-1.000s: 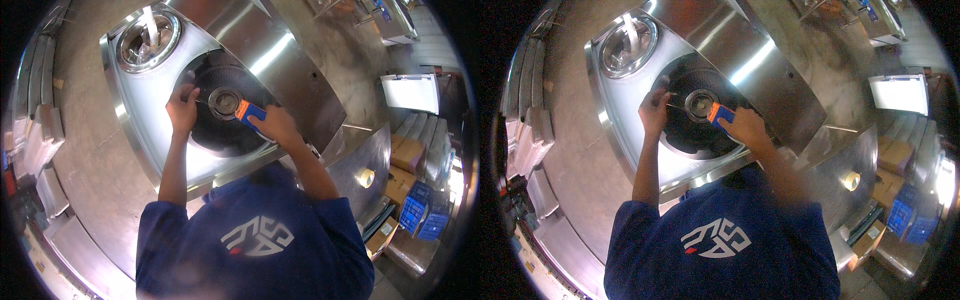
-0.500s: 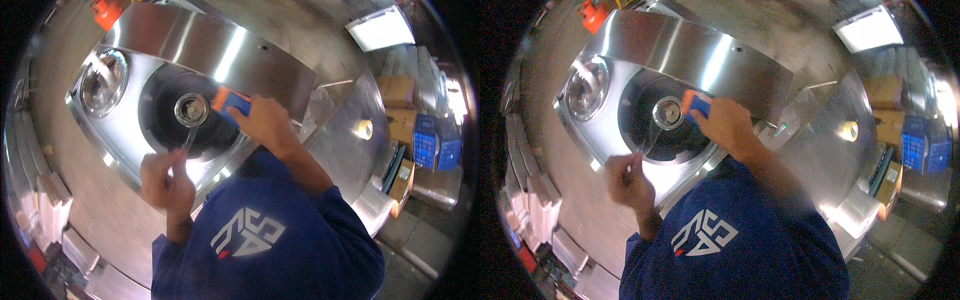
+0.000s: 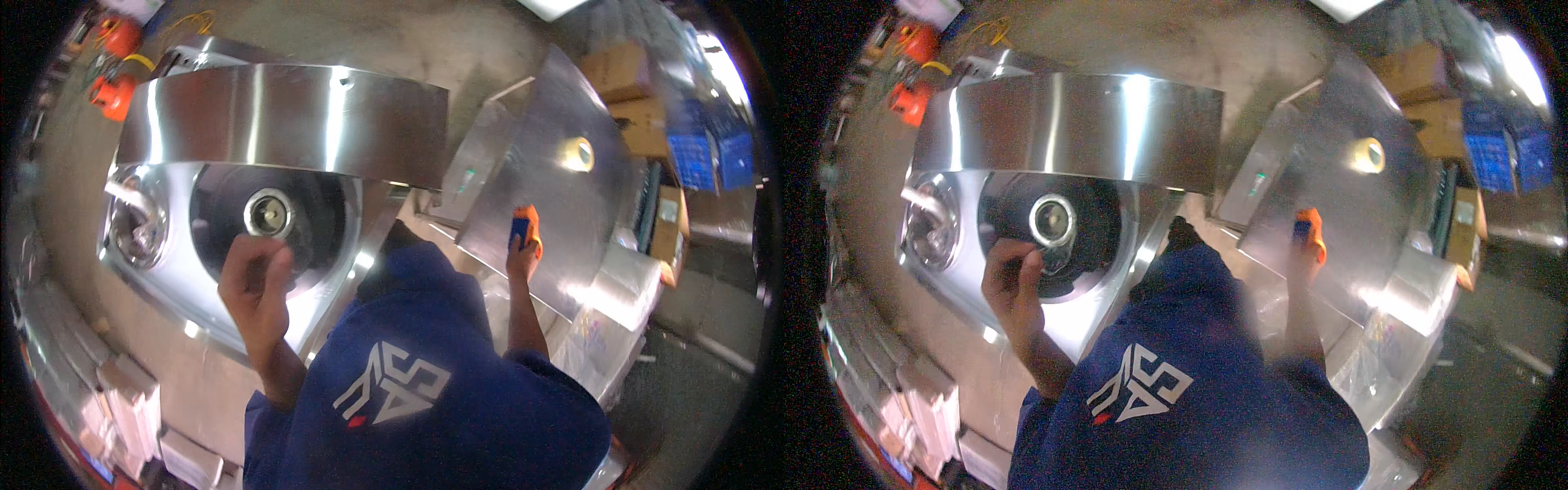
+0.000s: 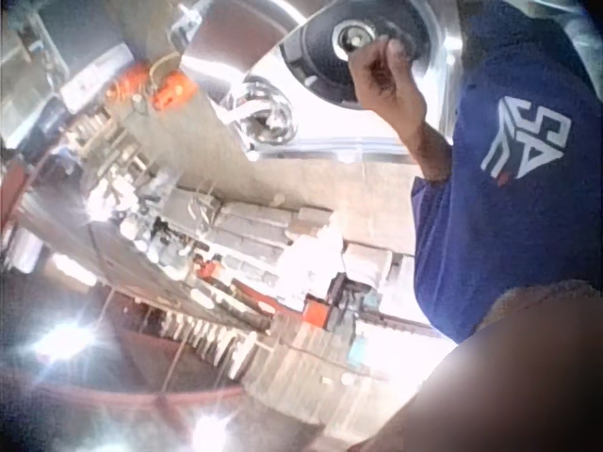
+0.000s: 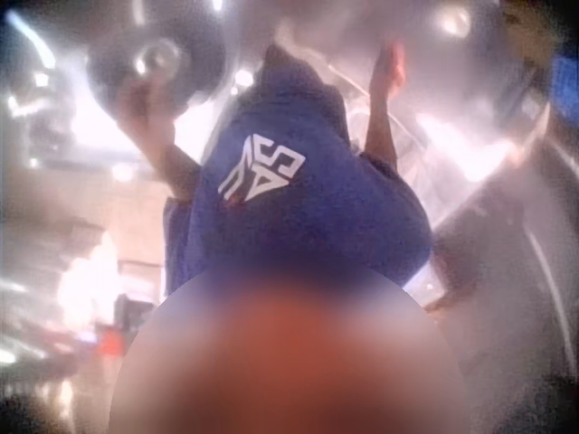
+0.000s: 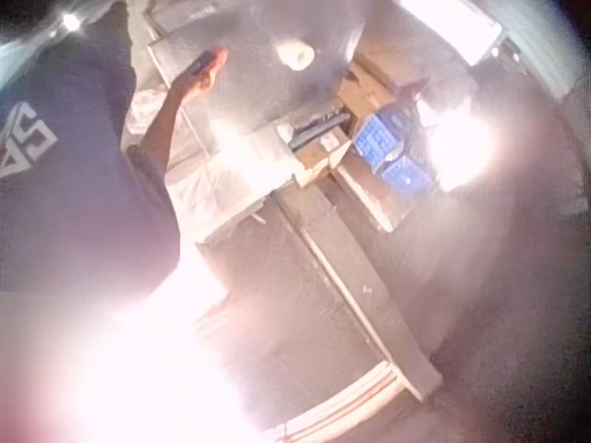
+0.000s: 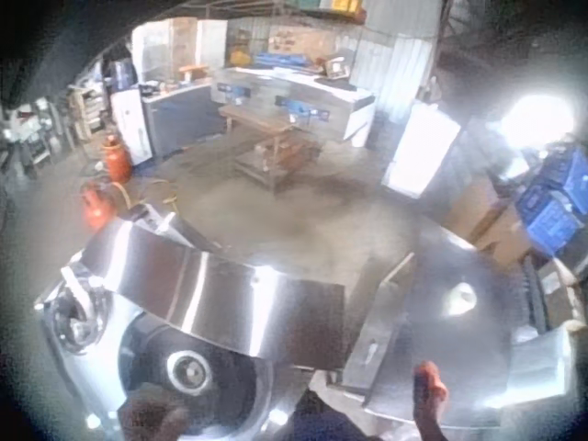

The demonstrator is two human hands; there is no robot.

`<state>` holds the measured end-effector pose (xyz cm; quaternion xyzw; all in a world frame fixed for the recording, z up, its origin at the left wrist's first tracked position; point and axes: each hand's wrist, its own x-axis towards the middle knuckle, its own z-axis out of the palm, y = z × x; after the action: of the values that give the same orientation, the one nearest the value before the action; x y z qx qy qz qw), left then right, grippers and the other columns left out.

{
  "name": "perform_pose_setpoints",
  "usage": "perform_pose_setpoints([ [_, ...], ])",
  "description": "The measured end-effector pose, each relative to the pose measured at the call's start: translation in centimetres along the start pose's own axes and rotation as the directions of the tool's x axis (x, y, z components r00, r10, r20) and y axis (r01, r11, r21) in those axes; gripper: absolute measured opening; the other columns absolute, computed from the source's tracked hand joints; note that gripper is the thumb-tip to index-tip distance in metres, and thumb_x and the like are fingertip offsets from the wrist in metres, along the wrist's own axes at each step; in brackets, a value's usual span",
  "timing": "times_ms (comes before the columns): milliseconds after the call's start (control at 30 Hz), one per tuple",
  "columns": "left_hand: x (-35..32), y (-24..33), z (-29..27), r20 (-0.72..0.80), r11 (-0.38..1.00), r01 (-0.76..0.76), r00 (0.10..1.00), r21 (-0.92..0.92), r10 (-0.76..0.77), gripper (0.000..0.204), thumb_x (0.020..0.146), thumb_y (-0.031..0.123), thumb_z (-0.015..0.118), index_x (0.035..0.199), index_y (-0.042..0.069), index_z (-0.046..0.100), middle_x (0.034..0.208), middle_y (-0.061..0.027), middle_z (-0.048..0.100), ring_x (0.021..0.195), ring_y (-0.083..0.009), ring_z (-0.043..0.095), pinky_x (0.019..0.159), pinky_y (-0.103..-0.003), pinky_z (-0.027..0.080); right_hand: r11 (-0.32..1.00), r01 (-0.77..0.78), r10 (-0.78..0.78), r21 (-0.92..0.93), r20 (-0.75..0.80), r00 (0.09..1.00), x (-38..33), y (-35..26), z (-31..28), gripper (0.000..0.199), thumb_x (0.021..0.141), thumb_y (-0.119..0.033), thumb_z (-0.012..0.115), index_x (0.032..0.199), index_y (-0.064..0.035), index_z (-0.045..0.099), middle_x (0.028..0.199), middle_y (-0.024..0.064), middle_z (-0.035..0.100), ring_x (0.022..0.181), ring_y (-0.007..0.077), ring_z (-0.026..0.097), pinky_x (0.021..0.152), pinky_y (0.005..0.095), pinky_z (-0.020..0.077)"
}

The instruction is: The person applies tape around the circular opening of a stainless steel appliance, then places a metal panel over the opening and secures it. The person handles tape, a metal panel, and the appliance throughout the task.

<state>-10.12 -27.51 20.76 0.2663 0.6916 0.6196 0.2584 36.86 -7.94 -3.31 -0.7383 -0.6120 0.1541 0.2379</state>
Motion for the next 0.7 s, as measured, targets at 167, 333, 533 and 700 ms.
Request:
perform_pose_setpoints([
  [167, 0.9, -1.0, -0.9, 0.019, 0.984, 0.134, 0.991, -0.116, -0.132, 0.011, 0.088, 0.003, 0.071, 0.095, 0.002, 0.063, 0.088, -0.0025, 0.061, 0.08, -0.0095, 0.057, 0.073, -0.023, 0.045, 0.988, -0.062, 0.071, -0.138, 0.065, 0.995, -1.8, 6.6, 2.0, 0.041, 0.09, -0.041, 0.066, 0.111, -0.0072, 0.057, 0.098, 0.0216, 0.07, 0.092, 0.0425, 0.068, 0.08, 0.0519, 0.0518],
  [333, -0.6, -1.7, -2.3, 0.074, 0.965, 0.145, 0.989, -0.221, -0.132, 0.012, 0.085, 0.003, 0.073, 0.092, 0.001, 0.063, 0.086, -0.0038, 0.061, 0.077, -0.0107, 0.058, 0.068, -0.025, 0.047, 0.954, -0.056, 0.006, 0.295, 0.168, 0.986, -2.1, -8.1, 1.0, 0.035, 0.092, -0.035, 0.067, 0.11, -0.0046, 0.064, 0.099, 0.0133, 0.07, 0.093, 0.0281, 0.067, 0.082, 0.0404, 0.0516],
  [533, -1.5, -3.4, -3.2, 0.107, 0.952, 0.239, 0.969, -0.191, -0.222, 0.011, 0.087, 0.006, 0.072, 0.094, 0.002, 0.064, 0.086, -0.0028, 0.063, 0.077, -0.0114, 0.059, 0.071, -0.025, 0.049, 0.431, 0.134, -0.901, 0.893, 0.417, 0.12, -8.5, -32.8, 6.9, 0.072, 0.087, -0.048, 0.07, 0.143, -0.0075, 0.05, 0.143, 0.0138, 0.054, 0.132, 0.0309, 0.049, 0.11, 0.0425, 0.038],
  [700, -0.3, -6.6, -6.9, -0.155, 0.954, 0.301, 0.941, -0.015, -0.299, 0.017, 0.089, 0.011, 0.073, 0.101, 0.001, 0.066, 0.085, 0.001, 0.062, 0.074, -0.0076, 0.054, 0.071, -0.023, 0.046, 0.581, -0.154, -0.767, 0.8, 0.474, -0.432, -12.5, -39.0, 13.1, 0.036, 0.092, -0.028, 0.071, 0.119, -0.0045, 0.061, 0.129, 0.0137, 0.062, 0.122, 0.0256, 0.056, 0.105, 0.0404, 0.0438],
])
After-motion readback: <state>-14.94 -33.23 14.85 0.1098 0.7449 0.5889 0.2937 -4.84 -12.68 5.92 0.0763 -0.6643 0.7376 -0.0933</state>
